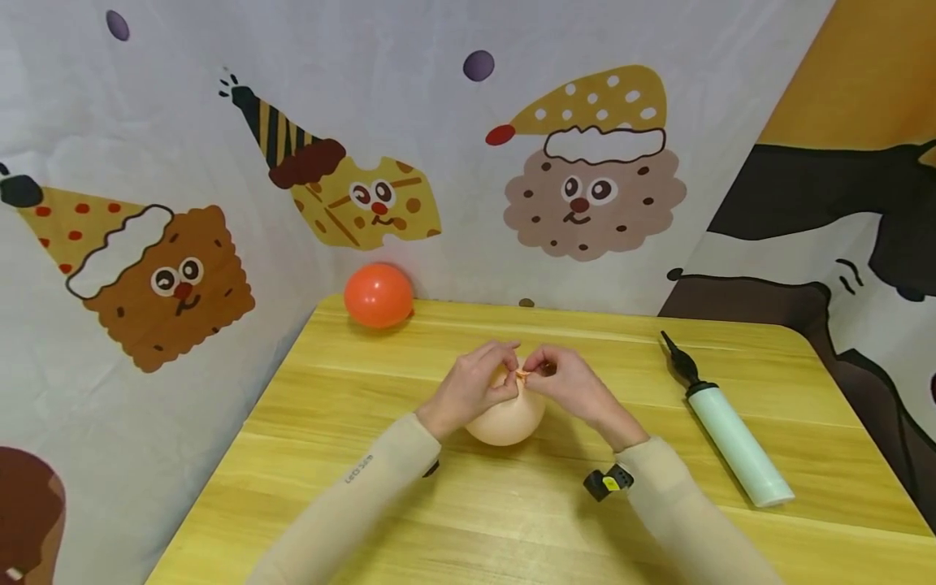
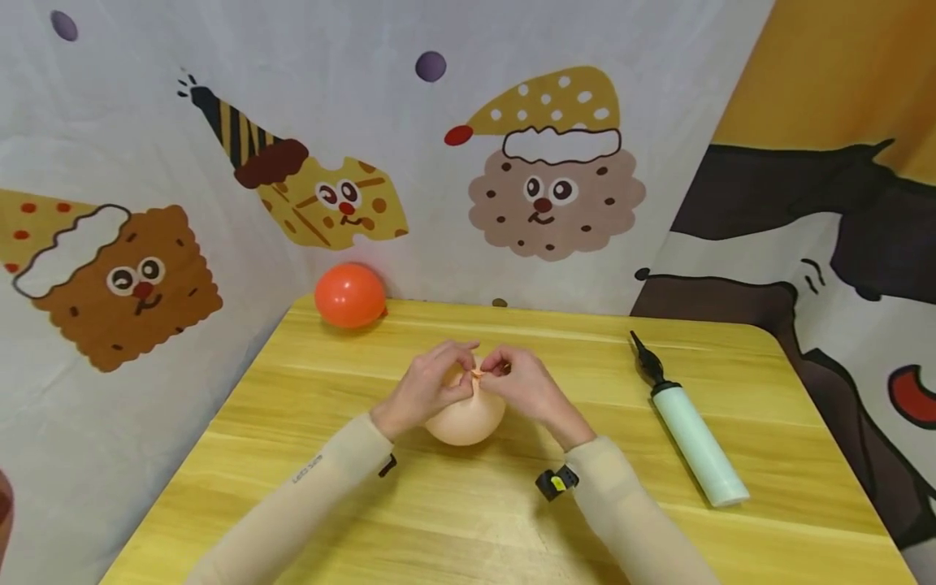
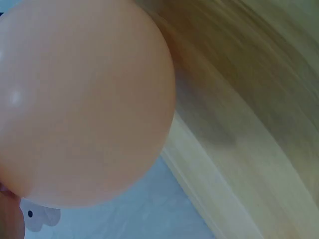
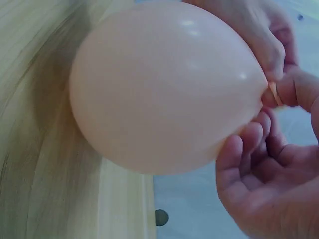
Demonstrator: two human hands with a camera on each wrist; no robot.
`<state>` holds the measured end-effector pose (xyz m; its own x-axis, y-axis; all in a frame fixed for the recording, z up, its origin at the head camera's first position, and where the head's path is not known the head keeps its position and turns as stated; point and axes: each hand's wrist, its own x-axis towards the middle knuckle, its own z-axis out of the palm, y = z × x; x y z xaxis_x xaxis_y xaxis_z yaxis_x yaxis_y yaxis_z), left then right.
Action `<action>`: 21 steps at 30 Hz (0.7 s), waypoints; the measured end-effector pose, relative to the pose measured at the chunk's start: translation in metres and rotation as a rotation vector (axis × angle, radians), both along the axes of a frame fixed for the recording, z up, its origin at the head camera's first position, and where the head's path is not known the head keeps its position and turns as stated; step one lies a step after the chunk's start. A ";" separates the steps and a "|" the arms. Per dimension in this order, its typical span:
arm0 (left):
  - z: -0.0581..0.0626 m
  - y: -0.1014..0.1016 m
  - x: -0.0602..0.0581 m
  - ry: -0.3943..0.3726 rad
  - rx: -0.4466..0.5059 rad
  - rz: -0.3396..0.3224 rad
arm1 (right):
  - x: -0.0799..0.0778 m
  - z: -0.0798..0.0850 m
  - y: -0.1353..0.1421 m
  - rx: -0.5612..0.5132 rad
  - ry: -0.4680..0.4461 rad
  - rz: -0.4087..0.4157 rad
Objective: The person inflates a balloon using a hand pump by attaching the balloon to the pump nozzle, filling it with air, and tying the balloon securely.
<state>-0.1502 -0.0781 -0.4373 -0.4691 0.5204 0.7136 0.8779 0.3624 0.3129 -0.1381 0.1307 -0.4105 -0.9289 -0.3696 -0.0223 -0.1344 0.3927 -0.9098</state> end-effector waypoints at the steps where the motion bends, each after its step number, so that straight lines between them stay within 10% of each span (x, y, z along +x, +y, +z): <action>1: -0.001 0.001 0.000 -0.013 0.011 -0.003 | -0.001 -0.001 0.002 -0.034 -0.023 0.025; 13: -0.014 0.001 -0.001 -0.185 0.105 0.094 | -0.008 -0.016 0.028 -0.333 -0.237 0.243; 21: -0.016 -0.003 -0.001 -0.315 0.280 0.145 | 0.009 -0.029 0.029 -0.058 -0.032 0.076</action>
